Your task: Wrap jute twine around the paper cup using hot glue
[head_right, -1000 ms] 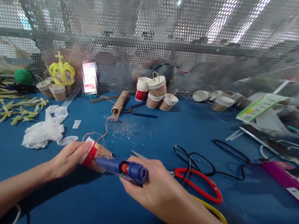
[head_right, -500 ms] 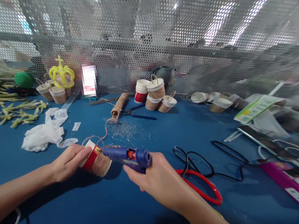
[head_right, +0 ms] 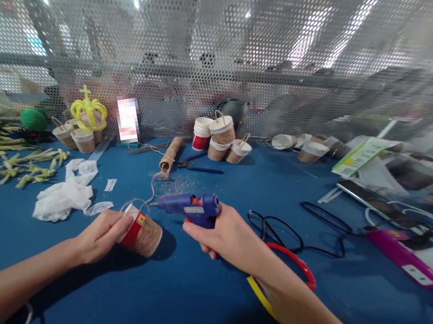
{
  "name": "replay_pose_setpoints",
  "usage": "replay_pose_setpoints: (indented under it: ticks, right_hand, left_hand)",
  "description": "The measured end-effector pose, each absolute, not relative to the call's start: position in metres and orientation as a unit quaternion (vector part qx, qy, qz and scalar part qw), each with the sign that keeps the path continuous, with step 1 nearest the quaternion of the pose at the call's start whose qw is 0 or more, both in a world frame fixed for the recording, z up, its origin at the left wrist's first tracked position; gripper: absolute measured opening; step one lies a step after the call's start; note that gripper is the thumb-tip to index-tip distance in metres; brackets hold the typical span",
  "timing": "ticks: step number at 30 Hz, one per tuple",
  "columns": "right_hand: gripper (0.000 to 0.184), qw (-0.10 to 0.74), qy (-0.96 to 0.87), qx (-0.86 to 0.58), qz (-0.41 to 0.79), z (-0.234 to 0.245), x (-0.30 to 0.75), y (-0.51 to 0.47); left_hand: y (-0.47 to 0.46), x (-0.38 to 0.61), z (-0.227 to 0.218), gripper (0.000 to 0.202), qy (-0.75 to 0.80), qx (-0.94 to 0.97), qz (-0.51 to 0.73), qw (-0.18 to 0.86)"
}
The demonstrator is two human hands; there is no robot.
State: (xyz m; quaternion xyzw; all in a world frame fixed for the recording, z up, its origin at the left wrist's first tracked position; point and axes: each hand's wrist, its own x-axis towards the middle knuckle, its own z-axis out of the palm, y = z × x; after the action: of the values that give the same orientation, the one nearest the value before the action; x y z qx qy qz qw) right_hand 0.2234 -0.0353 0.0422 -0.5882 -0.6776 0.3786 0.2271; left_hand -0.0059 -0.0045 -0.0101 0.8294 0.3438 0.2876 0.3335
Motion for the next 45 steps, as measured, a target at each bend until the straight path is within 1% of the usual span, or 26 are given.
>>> replay_pose_setpoints:
  ticks: [3,5,6,8,9,14,19,20,22,24,26,27,28,29,32,35,37,40,44,45]
  right_hand:
    - [0.021,0.310,-0.651,-0.592,0.360,0.041,0.234,-0.020]
    - [0.024,0.357,-0.618,-0.617,0.332,0.038,0.242,-0.006]
    - [0.024,0.360,-0.606,-0.637,0.313,0.036,0.246,0.001]
    - [0.019,0.330,-0.592,-0.670,0.300,0.032,0.253,0.017]
    - [0.020,0.323,-0.588,-0.678,0.299,0.029,0.256,0.024]
    - [0.028,0.289,-0.578,-0.715,0.266,0.013,0.270,0.048]
    - [0.040,0.273,-0.624,-0.711,0.171,0.019,0.268,0.044]
    - [0.039,0.277,-0.639,-0.701,0.151,0.023,0.262,0.040]
    - [0.031,0.286,-0.672,-0.672,0.122,0.031,0.244,0.029]
    - [0.027,0.278,-0.712,-0.633,0.125,0.038,0.218,0.017]
    - [0.023,0.261,-0.767,-0.563,0.161,0.041,0.191,0.005]
    - [0.022,0.259,-0.807,-0.495,0.191,0.041,0.178,-0.001]
    - [0.021,0.266,-0.825,-0.456,0.201,0.040,0.168,-0.005]
    - [0.023,0.267,-0.829,-0.447,0.204,0.039,0.160,-0.009]
    - [0.028,0.266,-0.827,-0.446,0.215,0.035,0.149,-0.014]
    - [0.032,0.280,-0.818,-0.443,0.239,0.032,0.148,-0.015]
    - [0.026,0.302,-0.807,-0.441,0.251,0.032,0.147,-0.017]
    - [0.005,0.340,-0.790,-0.446,0.248,0.033,0.145,-0.022]
    - [0.002,0.371,-0.768,-0.461,0.246,0.039,0.147,-0.025]
    - [0.005,0.373,-0.758,-0.474,0.250,0.041,0.148,-0.024]
  left_hand:
    - [-0.003,-0.006,-0.012,0.042,0.339,0.829,0.285,0.340]
    - [-0.003,-0.006,-0.013,0.042,0.339,0.829,0.284,0.343]
    - [-0.002,-0.006,-0.013,0.042,0.342,0.827,0.284,0.343]
    - [-0.002,-0.005,-0.013,0.042,0.350,0.824,0.283,0.344]
    - [-0.002,-0.005,-0.013,0.042,0.355,0.823,0.282,0.344]
    - [-0.003,-0.005,-0.014,0.041,0.355,0.829,0.283,0.326]
    - [-0.002,-0.006,-0.015,0.041,0.349,0.831,0.291,0.321]
    - [-0.002,-0.005,-0.015,0.041,0.349,0.832,0.290,0.321]
    - [-0.003,-0.005,-0.014,0.041,0.348,0.833,0.286,0.320]
    - [-0.004,-0.003,-0.012,0.041,0.352,0.834,0.285,0.314]
    - [-0.006,-0.002,-0.011,0.040,0.364,0.836,0.282,0.298]
    - [-0.008,-0.001,-0.010,0.040,0.366,0.840,0.281,0.285]
    - [-0.009,-0.001,-0.010,0.039,0.363,0.846,0.283,0.268]
    - [-0.009,0.000,-0.011,0.038,0.357,0.854,0.285,0.251]
    - [-0.011,0.000,-0.011,0.034,0.334,0.874,0.289,0.203]
    - [-0.012,0.001,-0.010,0.031,0.322,0.884,0.281,0.189]
    - [-0.012,0.002,-0.008,0.031,0.308,0.890,0.280,0.185]
    - [-0.014,0.002,-0.005,0.034,0.300,0.902,0.268,0.157]
    - [-0.016,0.001,-0.003,0.037,0.310,0.909,0.255,0.110]
    - [-0.017,0.001,-0.003,0.038,0.313,0.910,0.253,0.099]
